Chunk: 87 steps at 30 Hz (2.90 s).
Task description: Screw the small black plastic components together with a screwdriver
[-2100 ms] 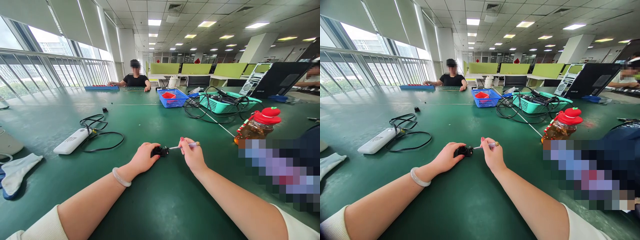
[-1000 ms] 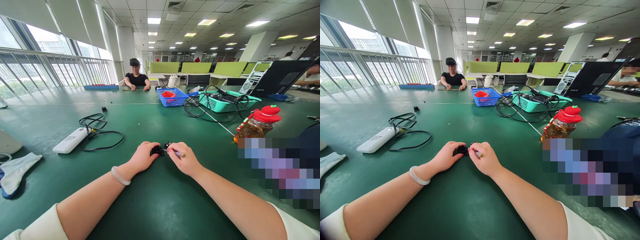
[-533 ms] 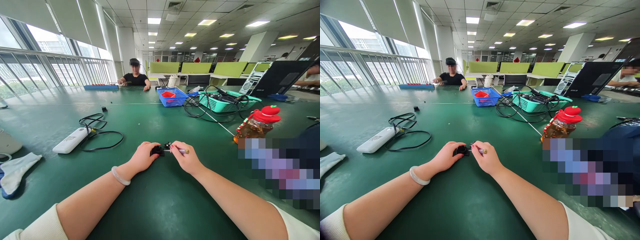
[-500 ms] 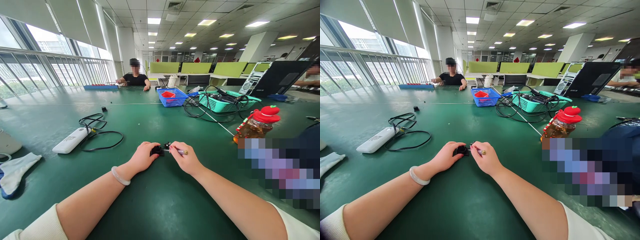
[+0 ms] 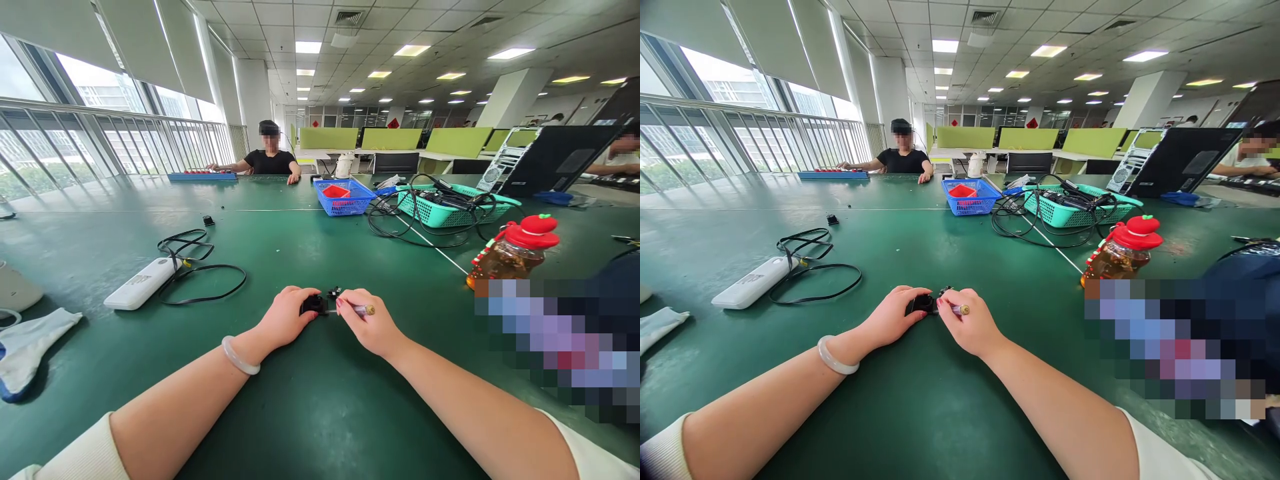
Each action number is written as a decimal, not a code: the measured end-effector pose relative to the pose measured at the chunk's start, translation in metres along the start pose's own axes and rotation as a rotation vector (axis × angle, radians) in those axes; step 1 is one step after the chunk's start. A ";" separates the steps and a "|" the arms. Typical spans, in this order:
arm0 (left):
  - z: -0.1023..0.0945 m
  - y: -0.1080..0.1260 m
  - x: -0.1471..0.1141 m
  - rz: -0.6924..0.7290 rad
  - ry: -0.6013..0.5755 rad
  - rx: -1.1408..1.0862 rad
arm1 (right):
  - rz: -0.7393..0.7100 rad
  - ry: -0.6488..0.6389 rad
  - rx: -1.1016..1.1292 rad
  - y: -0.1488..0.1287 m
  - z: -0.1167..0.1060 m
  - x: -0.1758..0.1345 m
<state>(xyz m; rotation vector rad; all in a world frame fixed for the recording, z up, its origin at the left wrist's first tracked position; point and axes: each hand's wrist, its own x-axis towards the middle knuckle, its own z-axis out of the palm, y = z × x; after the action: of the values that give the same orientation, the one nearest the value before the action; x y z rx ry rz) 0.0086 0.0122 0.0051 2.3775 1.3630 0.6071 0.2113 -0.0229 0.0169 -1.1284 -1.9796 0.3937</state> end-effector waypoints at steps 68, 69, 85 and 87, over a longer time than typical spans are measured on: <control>-0.001 0.001 -0.002 0.023 0.000 -0.088 | -0.225 0.007 0.026 -0.002 -0.002 -0.002; -0.001 0.001 -0.002 0.021 0.004 -0.088 | -0.232 0.006 0.028 -0.001 -0.002 -0.002; 0.000 -0.002 0.001 0.039 0.198 -0.135 | 0.018 0.226 0.350 0.013 -0.011 0.001; -0.001 -0.002 0.001 -0.007 0.209 -0.100 | 0.079 0.210 0.371 0.018 -0.010 0.004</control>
<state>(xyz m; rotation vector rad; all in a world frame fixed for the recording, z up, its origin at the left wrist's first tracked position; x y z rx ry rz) 0.0078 0.0143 0.0052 2.2807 1.3883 0.9208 0.2288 -0.0111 0.0141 -0.9681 -1.6022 0.6286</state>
